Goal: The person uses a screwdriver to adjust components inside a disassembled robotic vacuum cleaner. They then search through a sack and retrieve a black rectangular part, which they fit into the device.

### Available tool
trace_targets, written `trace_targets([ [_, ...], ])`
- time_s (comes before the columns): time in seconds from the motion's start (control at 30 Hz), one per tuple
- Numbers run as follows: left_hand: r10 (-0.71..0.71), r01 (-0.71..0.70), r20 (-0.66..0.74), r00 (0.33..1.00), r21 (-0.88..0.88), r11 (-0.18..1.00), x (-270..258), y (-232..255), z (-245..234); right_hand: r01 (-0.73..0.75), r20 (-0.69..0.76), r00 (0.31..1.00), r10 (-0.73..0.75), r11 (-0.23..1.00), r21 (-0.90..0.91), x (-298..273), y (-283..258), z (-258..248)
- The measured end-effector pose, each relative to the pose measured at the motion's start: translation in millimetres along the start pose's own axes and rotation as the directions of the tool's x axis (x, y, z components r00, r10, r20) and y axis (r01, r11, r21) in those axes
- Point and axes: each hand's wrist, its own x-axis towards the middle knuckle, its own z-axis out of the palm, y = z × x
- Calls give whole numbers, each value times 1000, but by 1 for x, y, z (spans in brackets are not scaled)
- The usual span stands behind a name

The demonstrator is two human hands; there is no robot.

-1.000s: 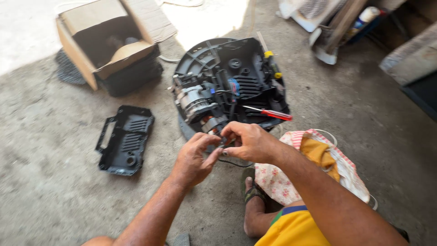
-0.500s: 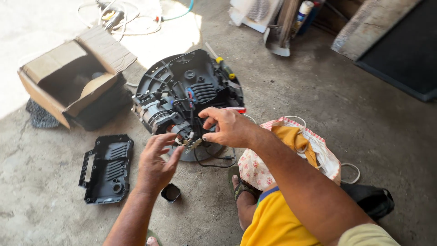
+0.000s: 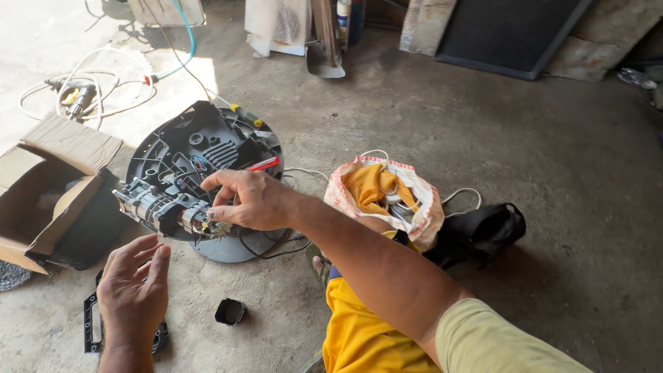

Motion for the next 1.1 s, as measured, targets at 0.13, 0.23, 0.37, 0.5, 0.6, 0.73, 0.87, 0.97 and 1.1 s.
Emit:
trace_targets([
  [0.13,-12,11,19,1000,47,999,-11,7,-4,29,18,999,-28,998,-56,-29,-28,4],
  [0.23,60,-60,26,998,5,998,-15,16,-3,57,32,998,-56,997,-46,-46,-54,-3],
  [0.37,101,-99,4,995,-157,983,-15,20,1,76,55,996,-75,997,-9,-78,-79,-27],
  [0.5,109,-110,-16,994,-169,979,-12,28,6,-2,41,999,5,997,-72,-93,-86,-60],
  [0.6,122,-120,11,993,-112,986,-21,42,9,30,8,1000,-30,999,-28,-95,-68,-69],
  [0.73,198,-191,172,965,-59,980,-20,71,10,3,6,1000,-4,996,90,-86,-18,-55],
  [0.87,168,-152,224,960,-89,984,-41,76,26,-19,31,999,13,974,225,-77,36,-31],
  [0.97,144,-196,382,913,99,976,-48,53,47,-171,-39,982,187,948,268,-76,53,-18],
  [1.1,-21,-19,492,871,76,997,-38,13,72,-170,-168,962,217,952,256,-47,40,-7],
])
